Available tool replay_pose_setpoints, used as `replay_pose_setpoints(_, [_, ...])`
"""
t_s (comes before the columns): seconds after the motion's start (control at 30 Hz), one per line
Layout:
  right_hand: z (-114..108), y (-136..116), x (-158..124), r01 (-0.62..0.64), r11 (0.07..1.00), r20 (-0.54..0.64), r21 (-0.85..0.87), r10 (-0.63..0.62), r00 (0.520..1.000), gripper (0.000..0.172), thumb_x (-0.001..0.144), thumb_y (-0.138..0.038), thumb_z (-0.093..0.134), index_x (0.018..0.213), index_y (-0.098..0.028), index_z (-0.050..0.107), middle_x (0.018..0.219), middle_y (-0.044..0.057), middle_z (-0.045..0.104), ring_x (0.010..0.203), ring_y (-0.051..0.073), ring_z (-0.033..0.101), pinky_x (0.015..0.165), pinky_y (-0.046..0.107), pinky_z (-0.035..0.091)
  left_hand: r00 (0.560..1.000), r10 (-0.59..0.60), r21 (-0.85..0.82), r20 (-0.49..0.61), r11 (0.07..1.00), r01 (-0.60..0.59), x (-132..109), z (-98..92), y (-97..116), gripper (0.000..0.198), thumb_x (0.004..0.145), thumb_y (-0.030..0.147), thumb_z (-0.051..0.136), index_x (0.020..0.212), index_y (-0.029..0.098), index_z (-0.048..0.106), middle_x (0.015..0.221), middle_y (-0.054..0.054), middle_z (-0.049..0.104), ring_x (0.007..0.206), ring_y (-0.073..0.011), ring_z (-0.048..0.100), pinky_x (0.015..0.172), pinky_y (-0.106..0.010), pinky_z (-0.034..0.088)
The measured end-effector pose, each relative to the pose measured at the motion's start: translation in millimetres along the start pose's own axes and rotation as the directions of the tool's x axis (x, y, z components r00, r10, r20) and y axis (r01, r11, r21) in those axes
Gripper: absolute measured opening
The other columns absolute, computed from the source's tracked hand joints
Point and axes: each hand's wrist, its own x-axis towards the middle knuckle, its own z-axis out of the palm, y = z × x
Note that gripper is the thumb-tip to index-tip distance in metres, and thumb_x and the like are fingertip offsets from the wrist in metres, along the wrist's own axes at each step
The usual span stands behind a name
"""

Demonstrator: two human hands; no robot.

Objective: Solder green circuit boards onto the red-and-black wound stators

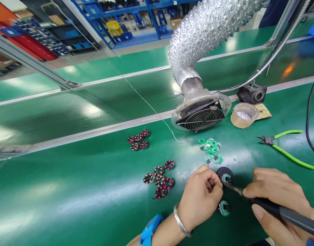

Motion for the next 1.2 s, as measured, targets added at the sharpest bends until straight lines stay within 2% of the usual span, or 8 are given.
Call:
replay_pose_setpoints(0.37, [-12.1, -1.9, 1.8, -0.035, 0.999, 0.057, -0.017, 0.036, 0.998, 0.021, 0.075, -0.01, 0.048, 0.091, -0.019, 0.058, 0.057, -0.001, 0.055, 0.044, 0.015, 0.049, 0.045, 0.029, 0.037, 1.0, 0.005, 0.023, -0.001, 1.0, -0.005, 0.2, -0.7, -1.7, 0.012, 0.07, 0.007, 0.054, 0.066, 0.017, 0.06, 0.071, 0.0, 0.054, 0.054, -0.0095, 0.047, 0.05, -0.021, 0.036])
replay_pose_setpoints(0.57, [-11.0, -0.8, 0.1, -0.039, 0.999, 0.006, -0.02, 0.039, 0.999, 0.018, 0.079, -0.012, 0.046, 0.09, -0.018, 0.059, 0.058, 0.001, 0.056, 0.045, 0.014, 0.049, 0.045, 0.03, 0.038, 1.0, 0.009, 0.02, 0.005, 1.0, -0.009, 0.9, -0.5, -4.0, 0.011, 0.071, 0.008, 0.053, 0.066, 0.017, 0.059, 0.071, 0.0, 0.054, 0.054, -0.0101, 0.047, 0.049, -0.022, 0.036])
replay_pose_setpoints(0.7, [-5.1, 11.2, -3.3, -0.038, 0.998, -0.045, -0.048, 0.036, 0.998, 0.027, 0.084, -0.013, 0.05, 0.109, -0.016, 0.059, 0.067, 0.002, 0.061, 0.052, 0.015, 0.056, 0.049, 0.029, 0.044, 1.0, 0.014, 0.015, 0.006, 1.0, -0.014, 0.1, -0.4, -3.3, 0.012, 0.07, 0.007, 0.053, 0.065, 0.017, 0.058, 0.071, 0.0, 0.054, 0.054, -0.01, 0.048, 0.049, -0.021, 0.036])
replay_pose_setpoints(0.8, [1.7, 22.7, -5.6, -0.038, 0.995, 0.015, -0.092, 0.039, 0.999, 0.035, 0.088, -0.008, 0.051, 0.121, -0.017, 0.055, 0.078, 0.002, 0.066, 0.059, 0.013, 0.059, 0.056, 0.027, 0.049, 1.0, 0.015, 0.018, 0.007, 1.0, -0.015, 0.0, -1.0, -2.0, 0.012, 0.071, 0.007, 0.052, 0.066, 0.017, 0.058, 0.072, 0.0, 0.054, 0.055, -0.0102, 0.048, 0.051, -0.022, 0.037])
replay_pose_setpoints(0.93, [10.8, 31.6, -8.2, -0.018, 0.99, 0.22, -0.139, 0.048, 0.974, 0.032, 0.086, -0.008, 0.055, 0.116, -0.018, 0.054, 0.088, 0.005, 0.066, 0.075, 0.019, 0.059, 0.067, 0.033, 0.051, 1.0, 0.024, 0.012, 0.009, 1.0, -0.024, 0.5, -1.5, -2.4, 0.011, 0.072, 0.008, 0.052, 0.067, 0.016, 0.058, 0.072, 0.0, 0.054, 0.056, -0.0099, 0.048, 0.051, -0.021, 0.038])
replay_pose_setpoints(1.0, [14.0, 33.5, -9.5, -0.016, 0.99, 0.275, -0.142, 0.055, 0.96, 0.032, 0.085, -0.006, 0.052, 0.114, -0.018, 0.054, 0.089, 0.006, 0.065, 0.081, 0.02, 0.059, 0.072, 0.036, 0.052, 0.999, 0.033, 0.009, 0.007, 0.999, -0.033, 0.3, -1.4, -3.3, 0.011, 0.073, 0.009, 0.053, 0.067, 0.016, 0.058, 0.072, 0.0, 0.054, 0.055, -0.0093, 0.047, 0.051, -0.021, 0.038])
replay_pose_setpoints(1.1, [15.9, 35.3, -11.9, -0.02, 0.994, 0.261, -0.108, 0.047, 0.964, 0.03, 0.086, -0.006, 0.05, 0.112, -0.02, 0.055, 0.09, 0.005, 0.065, 0.081, 0.019, 0.059, 0.073, 0.034, 0.052, 0.998, 0.064, -0.005, 0.006, 0.998, -0.064, -0.9, -1.1, -4.7, 0.01, 0.074, 0.01, 0.054, 0.067, 0.016, 0.057, 0.073, 0.001, 0.053, 0.053, -0.0077, 0.046, 0.049, -0.019, 0.037])
replay_pose_setpoints(1.2, [14.9, 36.8, -16.0, -0.07, 0.997, 0.206, -0.042, 0.078, 0.976, 0.032, 0.086, -0.007, 0.053, 0.113, -0.022, 0.054, 0.094, 0.004, 0.068, 0.079, 0.016, 0.064, 0.074, 0.028, 0.053, 0.993, 0.117, -0.026, -0.024, 0.993, -0.118, -1.9, -1.0, -6.8, 0.004, 0.076, 0.012, 0.057, 0.078, 0.015, 0.059, 0.076, 0.002, 0.052, 0.048, -0.0049, 0.044, 0.044, -0.017, 0.036])
